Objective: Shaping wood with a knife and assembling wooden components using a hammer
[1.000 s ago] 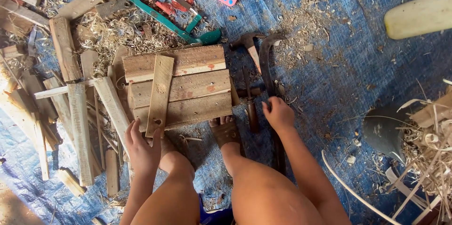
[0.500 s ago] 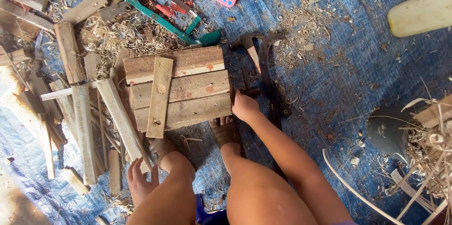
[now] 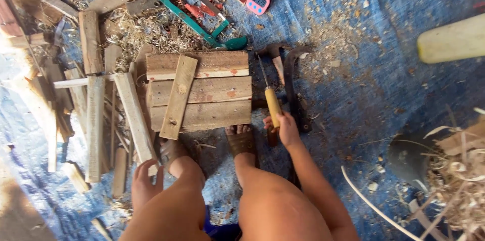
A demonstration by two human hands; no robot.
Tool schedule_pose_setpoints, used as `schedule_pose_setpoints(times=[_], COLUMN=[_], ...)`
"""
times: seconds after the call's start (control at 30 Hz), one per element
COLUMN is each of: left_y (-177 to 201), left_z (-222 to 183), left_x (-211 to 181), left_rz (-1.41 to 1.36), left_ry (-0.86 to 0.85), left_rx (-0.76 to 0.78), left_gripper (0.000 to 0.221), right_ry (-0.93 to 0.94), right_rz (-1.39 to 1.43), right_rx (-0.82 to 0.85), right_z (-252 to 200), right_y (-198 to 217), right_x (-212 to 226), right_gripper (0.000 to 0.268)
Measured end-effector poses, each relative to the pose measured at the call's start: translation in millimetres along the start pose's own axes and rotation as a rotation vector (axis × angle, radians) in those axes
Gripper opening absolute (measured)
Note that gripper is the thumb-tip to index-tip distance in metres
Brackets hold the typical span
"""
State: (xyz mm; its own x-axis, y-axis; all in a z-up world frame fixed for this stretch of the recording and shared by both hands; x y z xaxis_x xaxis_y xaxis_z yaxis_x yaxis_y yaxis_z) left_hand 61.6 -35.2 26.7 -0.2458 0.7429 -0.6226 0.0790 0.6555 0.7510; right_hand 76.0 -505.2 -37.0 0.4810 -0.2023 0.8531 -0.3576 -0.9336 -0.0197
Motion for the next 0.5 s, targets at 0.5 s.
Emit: schedule_pose_setpoints(times=[0.5], left_y=[-28], left_z=[31], left_x=[52], left_rz=[0.388], left_ry=[-0.044], left_rx=[0.344], left_gripper=[0.051], right_ry=[0.411], right_rz=[-0.584], right_rx=[0.131], right_z=[-54], right_y=[-24], right_x=[64], right_gripper=[0.06])
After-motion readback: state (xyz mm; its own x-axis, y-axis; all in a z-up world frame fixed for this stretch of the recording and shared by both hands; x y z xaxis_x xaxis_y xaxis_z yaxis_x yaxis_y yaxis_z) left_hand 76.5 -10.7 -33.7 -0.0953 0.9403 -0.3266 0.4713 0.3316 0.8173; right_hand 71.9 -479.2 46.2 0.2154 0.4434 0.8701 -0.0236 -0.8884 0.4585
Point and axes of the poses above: each hand's wrist, its own z-axis towards the middle knuckle, its own y-axis out of the back of the hand, x = y × z, the point moved 8 cm from there along z, towards the middle knuckle, and after that the axes turned 2 degrees about -x, right-handed, at the moved point
